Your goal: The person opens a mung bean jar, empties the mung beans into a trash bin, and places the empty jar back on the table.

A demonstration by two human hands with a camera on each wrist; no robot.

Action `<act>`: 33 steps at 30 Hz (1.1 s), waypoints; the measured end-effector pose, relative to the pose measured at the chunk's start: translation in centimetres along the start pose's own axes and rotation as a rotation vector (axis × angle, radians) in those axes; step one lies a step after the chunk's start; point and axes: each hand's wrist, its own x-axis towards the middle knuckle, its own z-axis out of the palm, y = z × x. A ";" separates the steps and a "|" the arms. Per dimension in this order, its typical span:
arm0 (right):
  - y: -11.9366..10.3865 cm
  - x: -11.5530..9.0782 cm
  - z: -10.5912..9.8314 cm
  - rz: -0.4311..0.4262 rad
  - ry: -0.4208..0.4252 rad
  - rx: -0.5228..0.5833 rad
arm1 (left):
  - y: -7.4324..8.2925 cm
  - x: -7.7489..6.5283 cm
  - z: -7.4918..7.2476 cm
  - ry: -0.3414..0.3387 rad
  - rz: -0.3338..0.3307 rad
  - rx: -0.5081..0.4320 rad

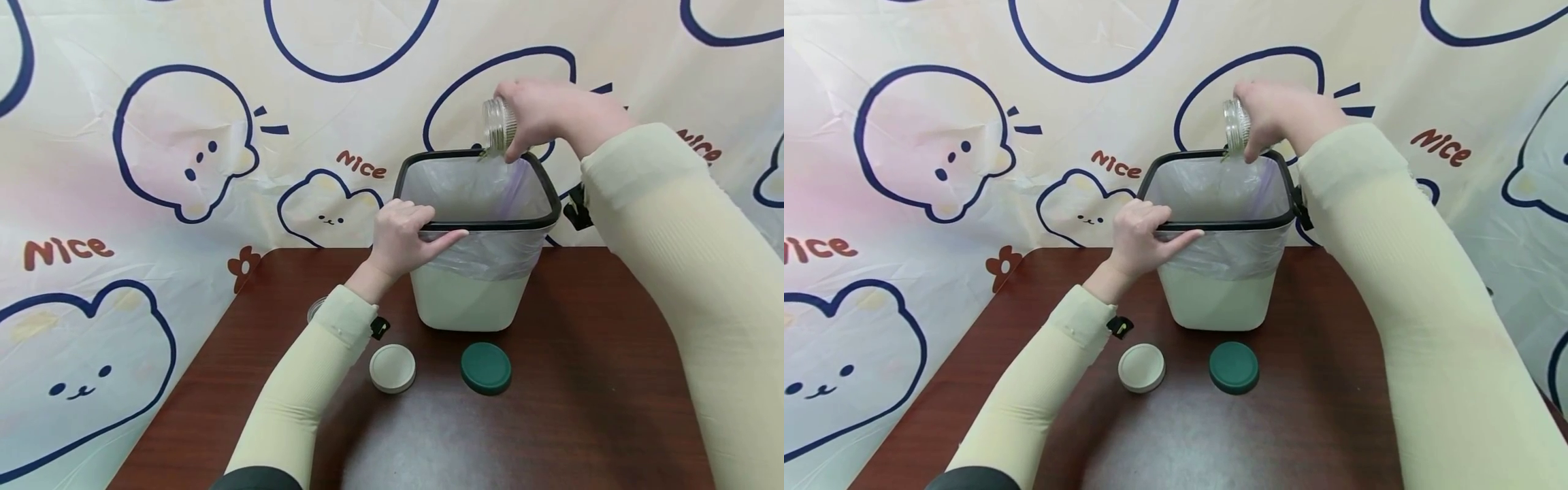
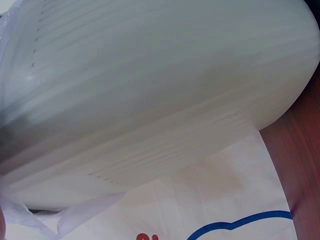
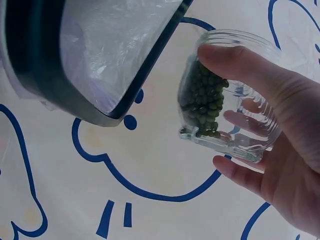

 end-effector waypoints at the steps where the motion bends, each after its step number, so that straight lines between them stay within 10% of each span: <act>1: -0.1 0.0 0.0 0.003 0.007 0.005 | 0.0 0.0 0.0 0.002 0.000 -0.001; 33: -0.8 0.2 -0.2 -0.020 -0.088 0.040 | 0.1 -0.1 0.0 -0.016 -0.007 0.005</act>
